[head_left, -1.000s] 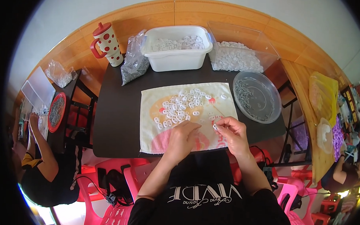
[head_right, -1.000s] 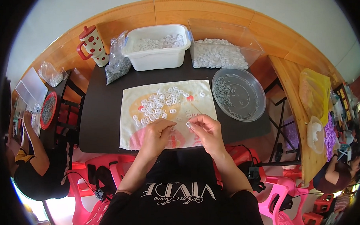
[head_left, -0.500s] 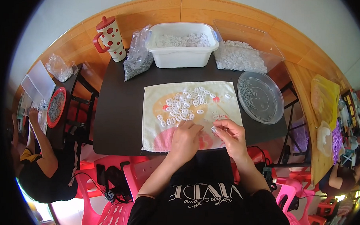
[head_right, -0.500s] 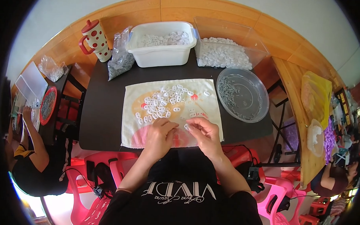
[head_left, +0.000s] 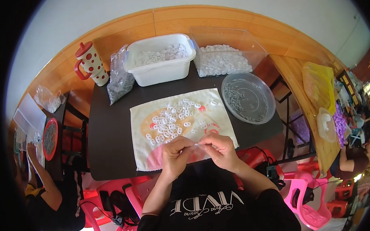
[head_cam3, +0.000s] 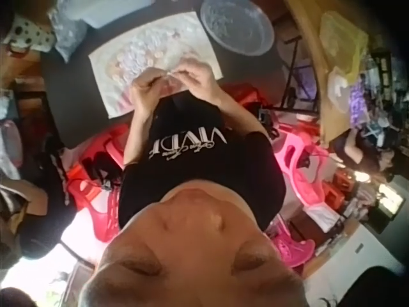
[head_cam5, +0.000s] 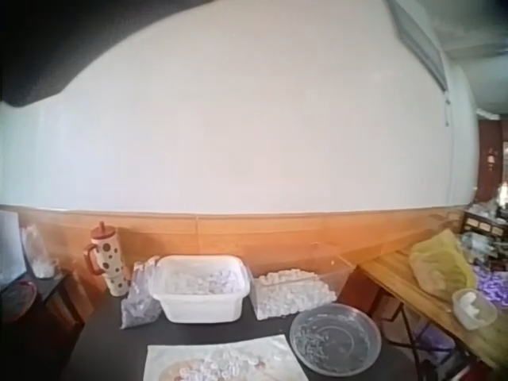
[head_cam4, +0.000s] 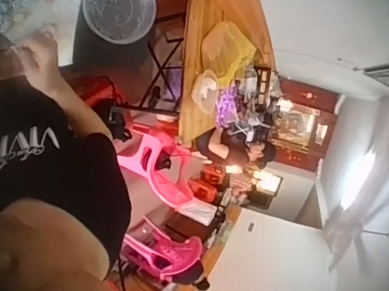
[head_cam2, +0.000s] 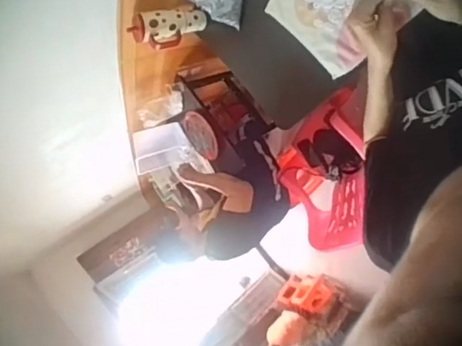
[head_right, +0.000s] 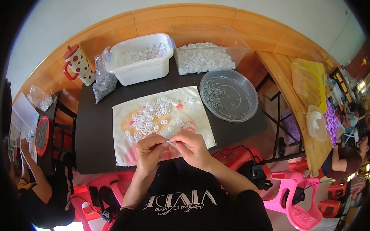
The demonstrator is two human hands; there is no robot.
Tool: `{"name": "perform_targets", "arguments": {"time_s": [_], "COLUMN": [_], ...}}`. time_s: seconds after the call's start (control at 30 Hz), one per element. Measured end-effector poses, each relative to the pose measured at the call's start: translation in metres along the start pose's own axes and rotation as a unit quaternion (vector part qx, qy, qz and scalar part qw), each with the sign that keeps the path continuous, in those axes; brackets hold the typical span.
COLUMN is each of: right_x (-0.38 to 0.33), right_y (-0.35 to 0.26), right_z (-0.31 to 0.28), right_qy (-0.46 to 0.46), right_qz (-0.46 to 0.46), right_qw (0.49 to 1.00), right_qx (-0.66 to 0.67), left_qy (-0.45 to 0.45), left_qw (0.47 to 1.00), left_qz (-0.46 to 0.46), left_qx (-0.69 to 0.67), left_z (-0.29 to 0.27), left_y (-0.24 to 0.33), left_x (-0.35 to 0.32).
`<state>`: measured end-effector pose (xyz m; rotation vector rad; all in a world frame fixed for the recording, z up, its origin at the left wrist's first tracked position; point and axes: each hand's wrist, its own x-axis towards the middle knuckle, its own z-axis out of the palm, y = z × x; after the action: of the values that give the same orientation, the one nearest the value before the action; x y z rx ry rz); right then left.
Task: Sorting and inspecting small white plastic components on a table.
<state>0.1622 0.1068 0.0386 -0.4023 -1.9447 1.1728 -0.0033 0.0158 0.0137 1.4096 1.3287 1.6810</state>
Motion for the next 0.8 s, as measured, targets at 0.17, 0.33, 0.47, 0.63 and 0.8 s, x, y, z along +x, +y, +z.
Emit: {"name": "perform_targets", "arguments": {"time_s": [0.17,0.33,0.47,0.63,0.8], "right_x": [0.034,0.068,0.075,0.082,0.078], "right_y": [0.012,0.060,0.077,0.079,0.077], "right_z": [-0.068,-0.160,-0.166,-0.161,-0.163], "right_qy": [0.077,0.017,-0.124,-0.172,-0.122], "right_qz": [-0.147,-0.034,0.028,-0.018,0.006], "right_qw": [0.950,0.870,0.830,0.789,0.823], "right_qx": [-0.264,-0.492,-0.543,-0.589,-0.554], "left_qy": [0.026,0.033,0.060,0.058,0.088], "left_qw": [0.992,0.971,0.972,0.961,0.955], "left_qz": [-0.054,-0.115,-0.098,-0.149,-0.140], "left_qx": [-0.114,-0.205,-0.203,-0.227,-0.244], "left_z": [0.002,0.001,0.002,0.001,0.002], "left_y": [0.002,-0.003,-0.002,0.001,-0.005], "left_x": [-0.008,-0.014,-0.018,-0.015,-0.016]}}
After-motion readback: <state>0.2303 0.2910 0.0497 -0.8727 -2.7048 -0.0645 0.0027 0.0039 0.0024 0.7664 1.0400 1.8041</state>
